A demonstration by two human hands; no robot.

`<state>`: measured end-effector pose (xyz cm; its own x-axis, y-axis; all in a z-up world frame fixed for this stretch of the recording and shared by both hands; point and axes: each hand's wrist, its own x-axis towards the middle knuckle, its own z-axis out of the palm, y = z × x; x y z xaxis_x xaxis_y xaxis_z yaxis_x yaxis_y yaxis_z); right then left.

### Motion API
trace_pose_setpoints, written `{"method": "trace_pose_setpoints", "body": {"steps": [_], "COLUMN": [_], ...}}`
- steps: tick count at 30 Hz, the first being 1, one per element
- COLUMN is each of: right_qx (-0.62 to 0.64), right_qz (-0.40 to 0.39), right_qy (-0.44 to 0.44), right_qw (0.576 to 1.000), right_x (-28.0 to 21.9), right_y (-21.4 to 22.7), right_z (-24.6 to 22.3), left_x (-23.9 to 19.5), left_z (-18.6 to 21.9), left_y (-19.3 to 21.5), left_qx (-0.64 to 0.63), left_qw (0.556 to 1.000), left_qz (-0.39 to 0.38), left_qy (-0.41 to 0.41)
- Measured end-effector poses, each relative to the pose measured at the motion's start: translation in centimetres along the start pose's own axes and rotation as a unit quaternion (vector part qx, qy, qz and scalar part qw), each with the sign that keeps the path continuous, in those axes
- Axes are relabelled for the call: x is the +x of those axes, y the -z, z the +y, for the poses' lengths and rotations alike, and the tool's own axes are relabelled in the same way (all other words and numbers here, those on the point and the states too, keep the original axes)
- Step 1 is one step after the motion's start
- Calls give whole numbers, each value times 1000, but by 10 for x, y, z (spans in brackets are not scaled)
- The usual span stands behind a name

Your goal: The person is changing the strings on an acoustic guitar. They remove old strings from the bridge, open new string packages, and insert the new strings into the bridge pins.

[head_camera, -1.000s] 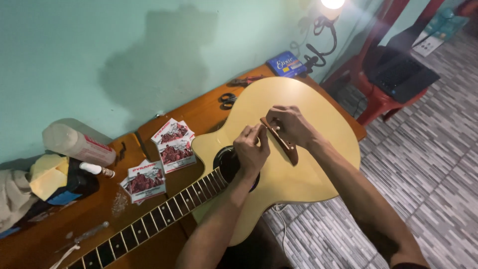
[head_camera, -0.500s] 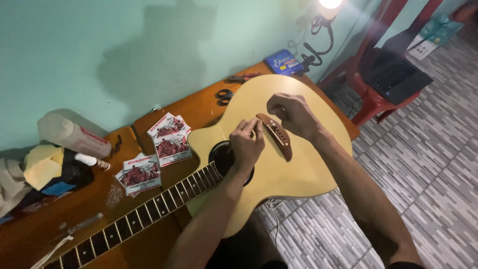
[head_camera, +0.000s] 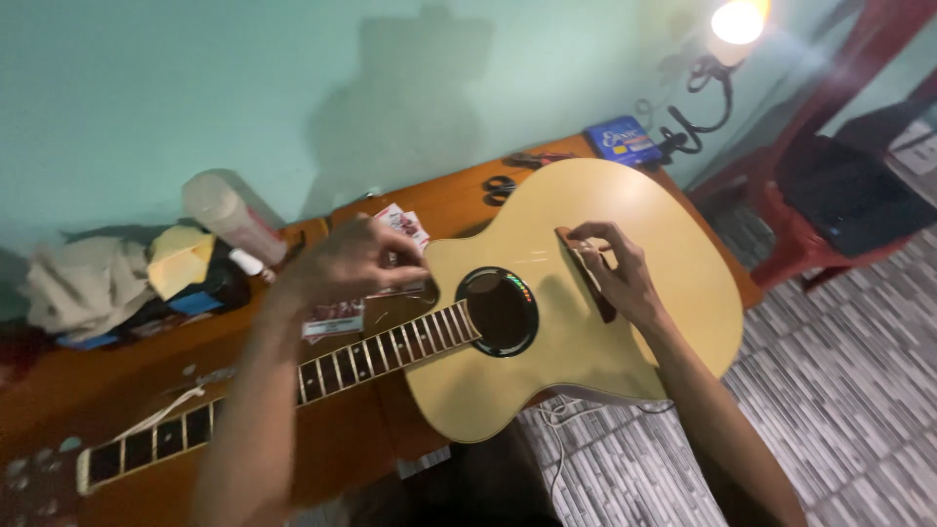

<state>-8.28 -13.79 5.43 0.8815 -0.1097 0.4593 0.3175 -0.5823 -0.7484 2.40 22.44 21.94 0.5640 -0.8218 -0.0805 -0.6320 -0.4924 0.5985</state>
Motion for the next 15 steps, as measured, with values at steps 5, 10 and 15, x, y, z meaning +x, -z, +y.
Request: {"method": "trace_pose_setpoints", "body": {"steps": [5,10,15], "right_qx": [-29,-67,-115], "right_qz": [-6,-35,-50], "right_qy": [-29,22,76], "right_qw": [999,997,989], "right_x": [-4,-3,-5], "right_y": [-4,-8,-27], "right_z": [-13,-14,-42], "left_x": [-56,-108,-138], "left_z": [-105,-182,-221], "left_y": [-4,-53,-81], "left_qx": [227,249,105], "left_qw": [963,951,975], "left_qz": [11,32,100], "left_qy": [147,181,171]}}
